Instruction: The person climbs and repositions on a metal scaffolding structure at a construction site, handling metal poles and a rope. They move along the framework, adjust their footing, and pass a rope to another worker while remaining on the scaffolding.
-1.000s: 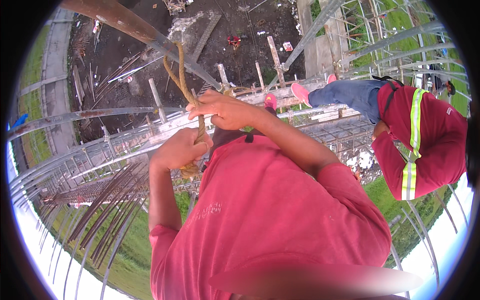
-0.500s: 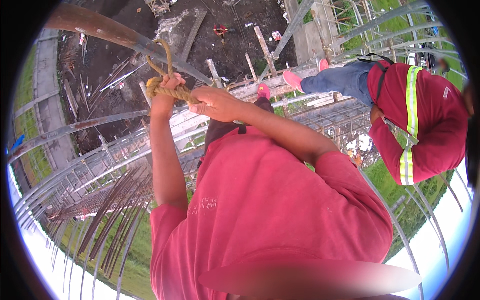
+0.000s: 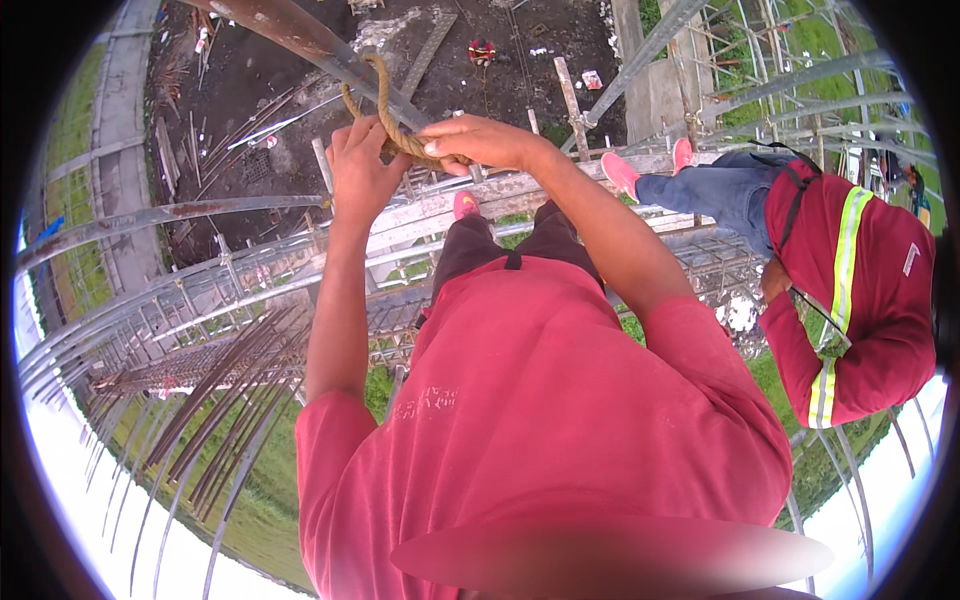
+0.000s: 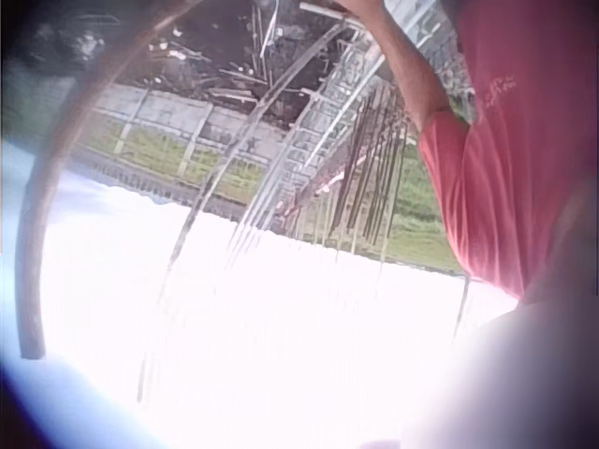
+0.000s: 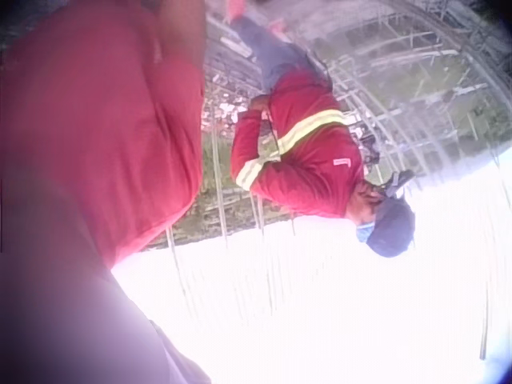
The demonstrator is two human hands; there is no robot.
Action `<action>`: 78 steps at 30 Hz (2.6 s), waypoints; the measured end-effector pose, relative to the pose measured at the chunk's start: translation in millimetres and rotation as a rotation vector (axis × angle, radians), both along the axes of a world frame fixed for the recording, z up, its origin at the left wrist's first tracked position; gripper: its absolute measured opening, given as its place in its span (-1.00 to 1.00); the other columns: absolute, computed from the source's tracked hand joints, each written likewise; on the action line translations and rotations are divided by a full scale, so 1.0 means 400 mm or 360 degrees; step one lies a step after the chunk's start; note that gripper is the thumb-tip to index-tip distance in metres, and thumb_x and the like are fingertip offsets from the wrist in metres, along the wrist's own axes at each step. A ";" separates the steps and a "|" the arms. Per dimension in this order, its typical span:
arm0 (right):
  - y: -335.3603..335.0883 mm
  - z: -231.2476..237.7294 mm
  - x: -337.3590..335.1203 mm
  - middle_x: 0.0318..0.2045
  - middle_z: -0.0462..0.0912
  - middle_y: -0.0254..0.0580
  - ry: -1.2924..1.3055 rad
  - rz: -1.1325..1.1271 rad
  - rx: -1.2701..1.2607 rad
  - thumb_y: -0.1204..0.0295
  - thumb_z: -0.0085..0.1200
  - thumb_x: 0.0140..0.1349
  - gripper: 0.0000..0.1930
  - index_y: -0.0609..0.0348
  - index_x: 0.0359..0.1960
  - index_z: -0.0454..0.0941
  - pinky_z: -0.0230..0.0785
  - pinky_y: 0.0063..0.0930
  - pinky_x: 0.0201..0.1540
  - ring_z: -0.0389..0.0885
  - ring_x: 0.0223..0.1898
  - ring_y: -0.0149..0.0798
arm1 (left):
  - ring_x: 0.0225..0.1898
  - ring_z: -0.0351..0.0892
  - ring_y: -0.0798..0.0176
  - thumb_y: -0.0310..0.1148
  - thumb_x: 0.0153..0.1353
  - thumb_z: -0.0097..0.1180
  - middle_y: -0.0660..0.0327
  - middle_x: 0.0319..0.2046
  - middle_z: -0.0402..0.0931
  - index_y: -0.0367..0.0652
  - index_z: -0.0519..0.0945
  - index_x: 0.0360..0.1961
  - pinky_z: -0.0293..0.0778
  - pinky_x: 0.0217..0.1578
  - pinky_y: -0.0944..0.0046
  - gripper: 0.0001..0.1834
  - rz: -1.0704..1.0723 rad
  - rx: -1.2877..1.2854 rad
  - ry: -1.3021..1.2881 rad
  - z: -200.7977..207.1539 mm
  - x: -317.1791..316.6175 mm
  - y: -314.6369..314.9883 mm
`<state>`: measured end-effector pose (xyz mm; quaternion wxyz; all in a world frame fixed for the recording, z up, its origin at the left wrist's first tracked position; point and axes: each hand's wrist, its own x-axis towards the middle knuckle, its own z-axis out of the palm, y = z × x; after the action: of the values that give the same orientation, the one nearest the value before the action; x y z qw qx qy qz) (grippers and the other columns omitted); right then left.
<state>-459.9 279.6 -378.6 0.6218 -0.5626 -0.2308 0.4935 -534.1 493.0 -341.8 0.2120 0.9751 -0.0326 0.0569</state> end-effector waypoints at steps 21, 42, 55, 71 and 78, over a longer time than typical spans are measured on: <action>0.121 -0.155 0.045 -0.25 0.67 -0.03 -0.0804 -0.0812 -0.0559 0.28 0.30 0.04 -0.57 0.18 -0.05 0.57 0.49 -0.18 -0.05 0.67 -0.18 -0.06 | -0.57 0.54 0.24 -0.16 0.18 0.28 0.18 -0.60 0.61 -0.20 0.70 -0.41 0.41 -0.44 0.19 -0.72 0.1035 -0.0069 -0.0277 0.339 0.128 0.393; 0.268 -0.005 0.039 -0.19 0.56 -0.24 0.0734 -0.1165 -0.0008 0.42 0.04 0.41 -0.62 0.01 0.19 0.23 0.27 -0.50 -0.60 0.47 -0.52 -0.40 | 0.00 0.59 0.12 -0.14 0.54 -0.17 0.05 -0.06 0.61 -0.29 0.52 0.13 0.55 0.02 0.14 -0.56 0.0824 -0.3031 0.0052 -0.219 0.153 0.078; 0.228 -0.035 -0.020 0.31 0.29 0.12 -0.0790 -0.1095 0.0048 0.43 0.02 0.15 -0.26 -0.02 0.46 0.20 0.01 -0.11 0.47 0.17 0.40 0.09 | 0.14 0.54 0.10 0.02 0.49 -0.11 0.14 0.08 0.56 -0.18 0.45 0.22 0.41 0.21 0.02 -0.47 0.0552 -0.3065 0.0103 -0.153 0.111 -0.023; 0.184 0.057 0.011 -0.19 0.58 -0.10 -0.1940 -0.0734 -0.0622 0.31 0.30 0.04 -0.57 0.07 -0.07 0.42 0.45 0.02 -0.15 0.60 -0.08 0.05 | 0.14 0.54 0.13 -0.06 0.48 -0.21 0.15 0.13 0.51 -0.17 0.46 0.18 0.47 0.17 0.06 -0.52 0.0552 -0.2979 0.0341 -0.239 0.107 -0.025; 0.092 0.052 -0.079 -0.37 0.67 0.04 -0.1528 -0.0694 -0.0703 0.18 0.19 0.10 -0.63 0.18 -0.20 0.45 0.47 0.07 -0.27 0.69 -0.30 0.19 | -0.19 0.62 0.20 -0.12 0.39 0.04 0.22 -0.25 0.56 -0.19 0.52 -0.06 0.52 -0.19 0.15 -0.67 0.0742 -0.2901 0.0344 -0.206 0.116 -0.032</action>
<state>-491.7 316.3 -357.9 0.4023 -0.8750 -0.2575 0.0793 -487.5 480.4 -424.2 0.8772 0.4158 0.2398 0.0106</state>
